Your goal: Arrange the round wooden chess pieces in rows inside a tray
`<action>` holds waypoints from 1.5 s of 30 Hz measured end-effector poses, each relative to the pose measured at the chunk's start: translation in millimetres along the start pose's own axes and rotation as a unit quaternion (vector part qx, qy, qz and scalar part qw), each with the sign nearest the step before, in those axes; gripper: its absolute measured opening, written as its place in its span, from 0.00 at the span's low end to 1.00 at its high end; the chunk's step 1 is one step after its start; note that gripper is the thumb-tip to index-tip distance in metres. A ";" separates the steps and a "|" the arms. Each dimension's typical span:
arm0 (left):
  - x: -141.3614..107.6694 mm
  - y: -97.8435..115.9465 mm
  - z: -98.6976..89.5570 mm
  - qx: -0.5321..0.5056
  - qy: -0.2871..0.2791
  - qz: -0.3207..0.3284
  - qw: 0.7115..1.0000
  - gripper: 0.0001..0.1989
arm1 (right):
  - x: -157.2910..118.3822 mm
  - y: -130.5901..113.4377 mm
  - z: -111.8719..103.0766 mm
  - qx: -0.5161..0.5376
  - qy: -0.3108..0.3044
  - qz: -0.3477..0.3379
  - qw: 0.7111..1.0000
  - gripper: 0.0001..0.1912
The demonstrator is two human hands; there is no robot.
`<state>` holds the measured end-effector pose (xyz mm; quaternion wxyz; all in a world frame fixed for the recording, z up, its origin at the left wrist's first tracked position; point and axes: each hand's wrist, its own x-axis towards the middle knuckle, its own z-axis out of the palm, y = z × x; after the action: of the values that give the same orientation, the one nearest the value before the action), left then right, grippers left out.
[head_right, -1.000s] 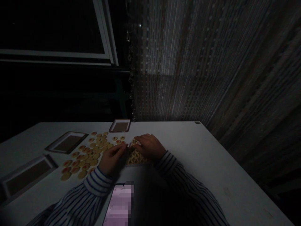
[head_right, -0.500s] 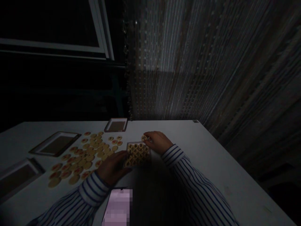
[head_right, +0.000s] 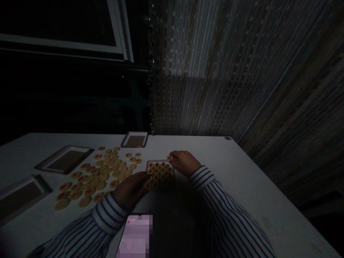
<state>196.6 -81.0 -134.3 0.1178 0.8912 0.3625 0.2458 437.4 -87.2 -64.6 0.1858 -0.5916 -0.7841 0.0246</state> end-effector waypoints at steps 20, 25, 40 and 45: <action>3.4 2.1 -3.4 -0.027 0.007 0.001 1.000 0.20 | 0.6 -4.9 4.1 -0.030 -0.043 0.010 0.999 0.14; 2.8 -0.4 1.7 -0.025 0.011 0.002 1.000 0.20 | 1.7 -6.5 4.9 -0.045 -0.060 0.018 0.997 0.13; 2.7 1.0 2.3 -0.005 0.001 0.009 1.000 0.17 | 8.0 -14.6 2.8 -0.173 -0.113 0.023 0.978 0.15; 2.0 -3.7 8.0 0.003 0.014 0.024 1.000 0.17 | 8.3 -16.5 2.5 -0.186 -0.123 0.031 0.974 0.14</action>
<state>199.9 -77.2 -141.8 0.1036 0.8966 0.3432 0.2598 419.5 -83.9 -60.5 -0.0261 -0.6323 -0.7730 -0.0437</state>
